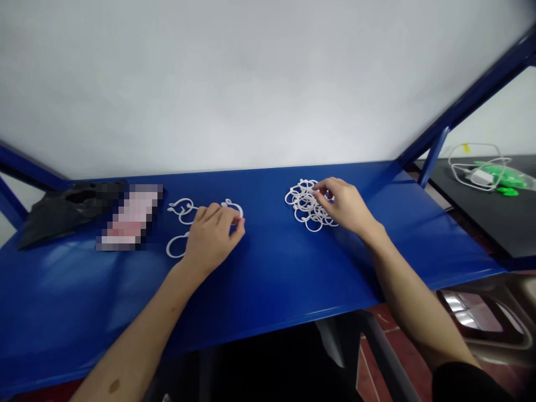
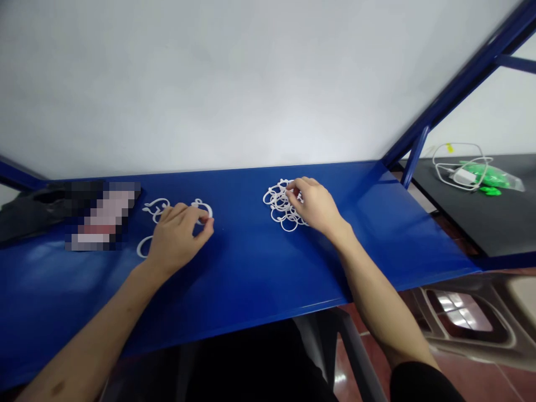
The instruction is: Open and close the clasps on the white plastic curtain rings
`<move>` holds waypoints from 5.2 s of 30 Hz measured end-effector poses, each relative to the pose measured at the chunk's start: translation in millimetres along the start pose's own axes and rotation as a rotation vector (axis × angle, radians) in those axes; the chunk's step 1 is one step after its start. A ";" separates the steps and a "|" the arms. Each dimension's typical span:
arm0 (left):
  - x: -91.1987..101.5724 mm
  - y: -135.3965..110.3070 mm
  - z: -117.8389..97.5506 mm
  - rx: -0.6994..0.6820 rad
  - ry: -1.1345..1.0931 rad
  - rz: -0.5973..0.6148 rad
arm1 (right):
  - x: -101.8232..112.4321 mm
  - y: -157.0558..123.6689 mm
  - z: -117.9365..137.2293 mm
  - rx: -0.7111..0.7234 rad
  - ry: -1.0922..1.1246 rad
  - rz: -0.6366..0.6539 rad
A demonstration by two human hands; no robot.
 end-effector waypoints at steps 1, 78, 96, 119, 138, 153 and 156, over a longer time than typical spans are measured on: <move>2.2 -0.3 -9.3 -0.053 -0.022 -0.023 | -6.4 -2.3 10.3 0.027 0.057 0.008; -31.3 -20.8 -22.7 0.029 0.144 0.104 | 0.5 -34.7 -69.5 -0.085 0.098 -0.399; -1.1 -45.7 -78.7 -0.067 -0.241 0.031 | -96.4 -81.0 61.8 -0.032 0.609 -0.055; -34.3 -44.6 -46.1 0.335 -0.722 0.189 | -96.6 -76.7 44.8 -0.064 0.741 -0.070; -24.0 -43.8 -48.8 0.270 -0.530 0.064 | -91.7 -79.9 59.4 0.086 0.406 -0.100; -12.1 -86.4 58.6 0.553 0.029 0.169 | -13.1 -27.5 -6.8 0.200 -0.070 -0.273; -14.2 -91.2 61.1 0.585 0.002 0.185 | -19.4 -25.9 -7.1 0.236 -0.087 -0.294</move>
Point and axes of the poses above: each hand's wrist, its own y-axis towards the middle knuckle, its own x-axis out of the back of the hand, z = x × y, the point moved 9 cm from there along y, towards the middle knuckle, and after that the axes turned 10 degrees about y, right-handed, at the moved point
